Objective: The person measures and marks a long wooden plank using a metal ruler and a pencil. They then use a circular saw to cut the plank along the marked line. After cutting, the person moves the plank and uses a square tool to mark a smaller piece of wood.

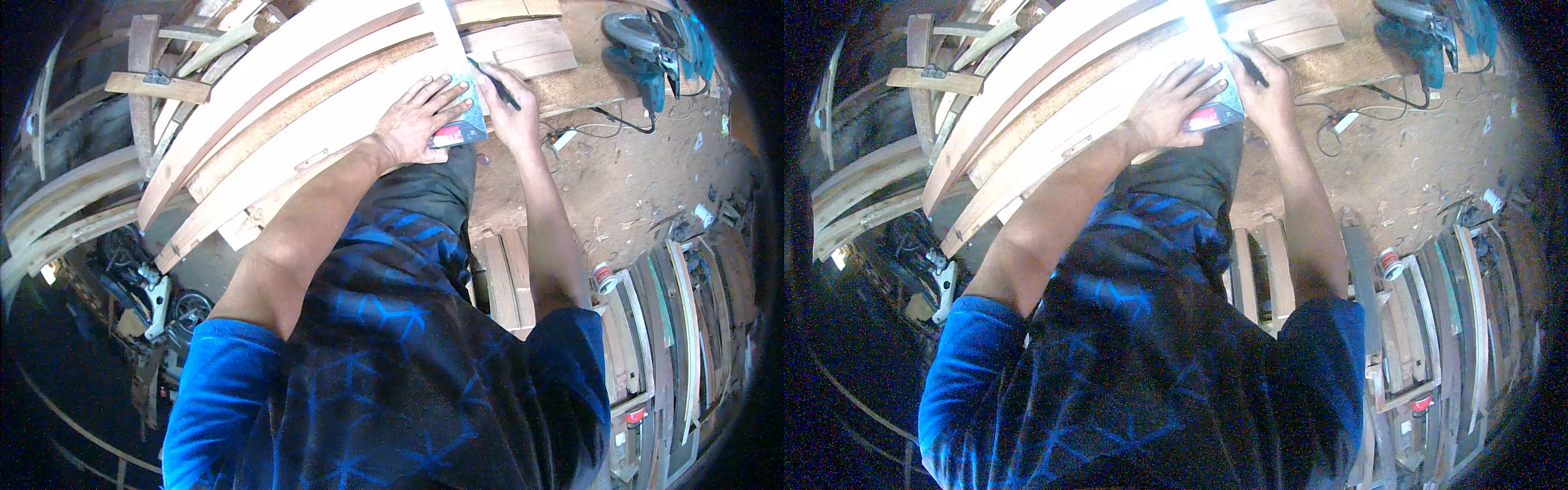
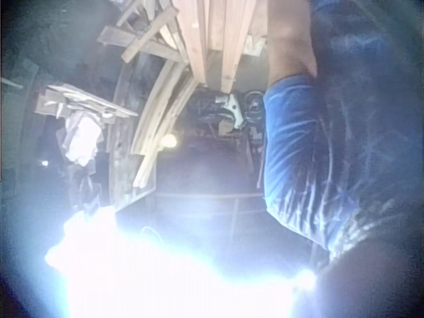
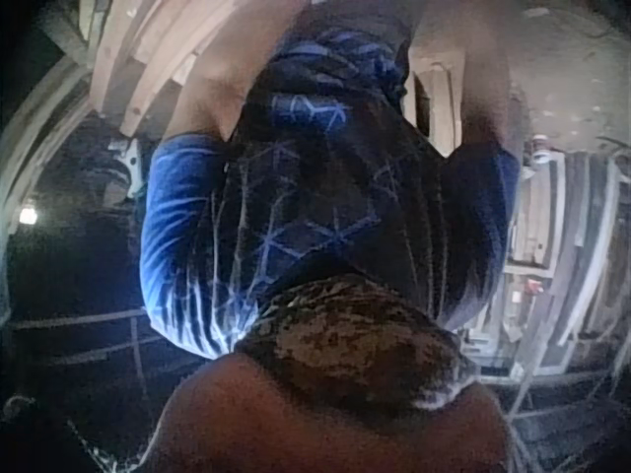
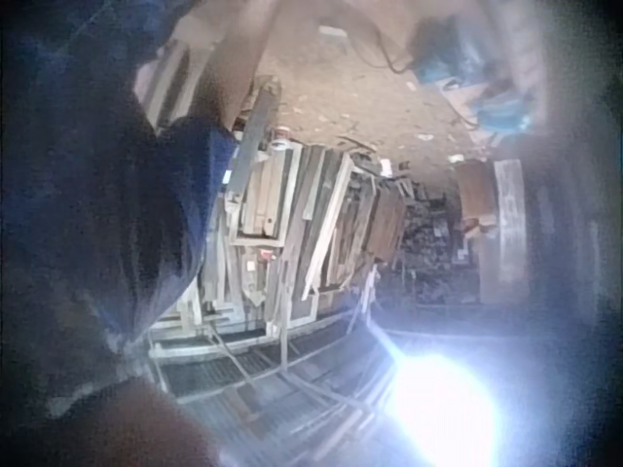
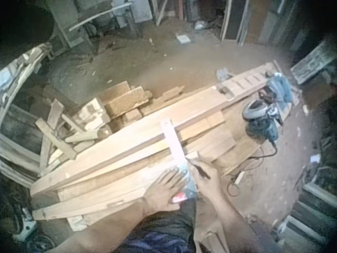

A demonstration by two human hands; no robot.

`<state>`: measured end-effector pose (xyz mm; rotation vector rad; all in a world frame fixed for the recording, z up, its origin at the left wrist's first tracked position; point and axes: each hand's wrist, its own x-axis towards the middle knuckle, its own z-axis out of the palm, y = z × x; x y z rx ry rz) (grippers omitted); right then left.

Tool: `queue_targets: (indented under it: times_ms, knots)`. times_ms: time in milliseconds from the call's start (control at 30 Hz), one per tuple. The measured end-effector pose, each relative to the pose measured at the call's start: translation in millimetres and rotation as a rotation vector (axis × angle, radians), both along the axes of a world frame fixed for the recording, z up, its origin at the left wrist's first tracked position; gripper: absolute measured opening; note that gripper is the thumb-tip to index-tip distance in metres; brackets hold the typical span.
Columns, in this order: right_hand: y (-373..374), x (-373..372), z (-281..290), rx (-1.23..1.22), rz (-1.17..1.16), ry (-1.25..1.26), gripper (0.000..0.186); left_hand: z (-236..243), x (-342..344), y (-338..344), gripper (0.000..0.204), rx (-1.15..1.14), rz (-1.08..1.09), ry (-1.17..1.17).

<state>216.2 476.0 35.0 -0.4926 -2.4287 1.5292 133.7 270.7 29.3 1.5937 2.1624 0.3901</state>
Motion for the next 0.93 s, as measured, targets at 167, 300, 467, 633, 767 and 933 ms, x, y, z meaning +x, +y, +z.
queue_targets:
  times_ms: [167, 300, 467, 633, 767, 933]
  knots:
    - [-1.7, 49.0, 36.4, -0.012, 0.068, -0.152, 0.021, -5.9, -0.2, -1.4, 0.101, 0.062, 0.026, -0.055]
    - [-3.8, 68.0, 50.6, -0.049, 0.068, -0.310, 0.019, -8.3, -2.1, -1.4, 0.102, 0.197, 0.049, -0.097]
    - [17.6, 14.5, 27.7, 0.113, 0.203, -0.412, 0.024, 0.3, -0.9, 0.0, 0.098, -0.004, 0.021, -0.035]
    - [27.2, -77.6, 25.9, 0.179, 0.182, -0.252, 0.033, 8.8, 9.5, 1.8, 0.097, -0.052, 0.040, 0.015]
    - [28.2, -78.3, 101.3, 0.002, -0.057, -0.159, 0.030, 21.2, 47.1, -24.6, 0.056, 0.095, 0.280, -0.120]
    - [18.6, 36.2, 298.8, -0.102, -0.178, 0.229, 0.037, 46.7, 60.7, -119.0, 0.054, 0.232, 0.527, -0.154]
